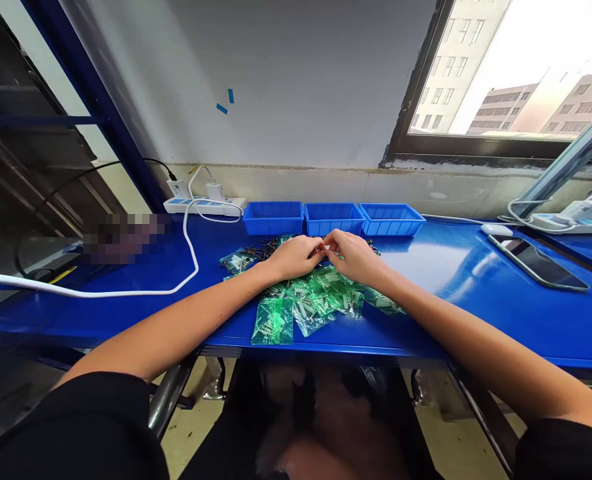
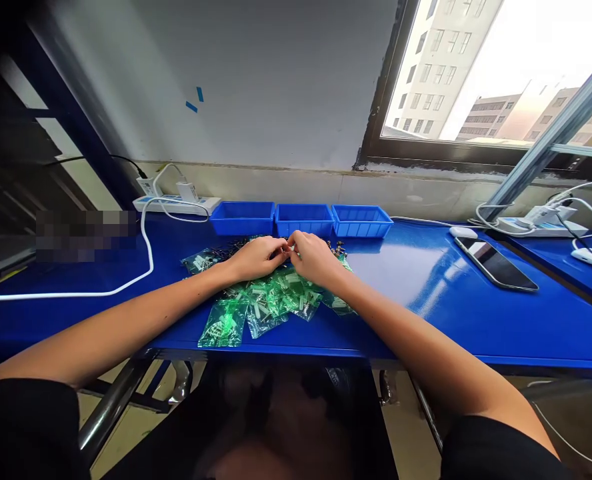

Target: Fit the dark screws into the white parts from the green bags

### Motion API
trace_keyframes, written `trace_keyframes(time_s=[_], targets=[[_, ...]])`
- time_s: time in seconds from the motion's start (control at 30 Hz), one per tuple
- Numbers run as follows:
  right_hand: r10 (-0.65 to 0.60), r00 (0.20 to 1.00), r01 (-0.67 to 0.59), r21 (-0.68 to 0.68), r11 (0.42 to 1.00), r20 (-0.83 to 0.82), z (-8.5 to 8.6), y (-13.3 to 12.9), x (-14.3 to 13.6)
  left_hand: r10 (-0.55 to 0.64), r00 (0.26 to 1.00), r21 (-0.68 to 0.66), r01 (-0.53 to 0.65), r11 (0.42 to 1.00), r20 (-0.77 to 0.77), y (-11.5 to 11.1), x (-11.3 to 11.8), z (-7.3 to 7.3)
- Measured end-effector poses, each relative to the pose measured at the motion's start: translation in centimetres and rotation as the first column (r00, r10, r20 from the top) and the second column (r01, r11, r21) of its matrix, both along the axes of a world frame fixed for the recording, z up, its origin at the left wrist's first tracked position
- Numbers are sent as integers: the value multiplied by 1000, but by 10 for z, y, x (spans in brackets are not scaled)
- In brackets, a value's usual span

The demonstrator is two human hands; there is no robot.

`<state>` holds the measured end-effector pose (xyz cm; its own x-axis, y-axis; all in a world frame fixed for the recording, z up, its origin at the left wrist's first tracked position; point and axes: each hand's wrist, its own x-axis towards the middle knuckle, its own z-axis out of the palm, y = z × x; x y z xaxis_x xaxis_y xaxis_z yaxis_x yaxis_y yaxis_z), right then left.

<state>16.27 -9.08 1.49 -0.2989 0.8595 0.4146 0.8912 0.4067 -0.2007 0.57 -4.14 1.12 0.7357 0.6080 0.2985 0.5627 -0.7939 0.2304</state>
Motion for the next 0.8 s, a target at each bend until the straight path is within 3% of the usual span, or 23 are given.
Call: trace_keyframes(time_s=[0.2, 0.4, 0.6, 0.8], targets=[[33, 999, -33, -68, 997, 4, -2, -1, -2, 8, 998, 45, -5, 999, -66, 0, 0, 1], [-38, 986, 63, -153, 986, 161, 6, -6, -5, 24, 997, 23, -22, 999, -72, -1, -1, 3], [-175, 950, 214, -131, 968, 260, 7, -9, -9, 73, 994, 9, -73, 997, -75, -3, 1, 5], [-182, 942, 225, -130, 966, 282, 7, -9, -9, 53, 992, 21, -51, 998, -112, -1, 0, 4]])
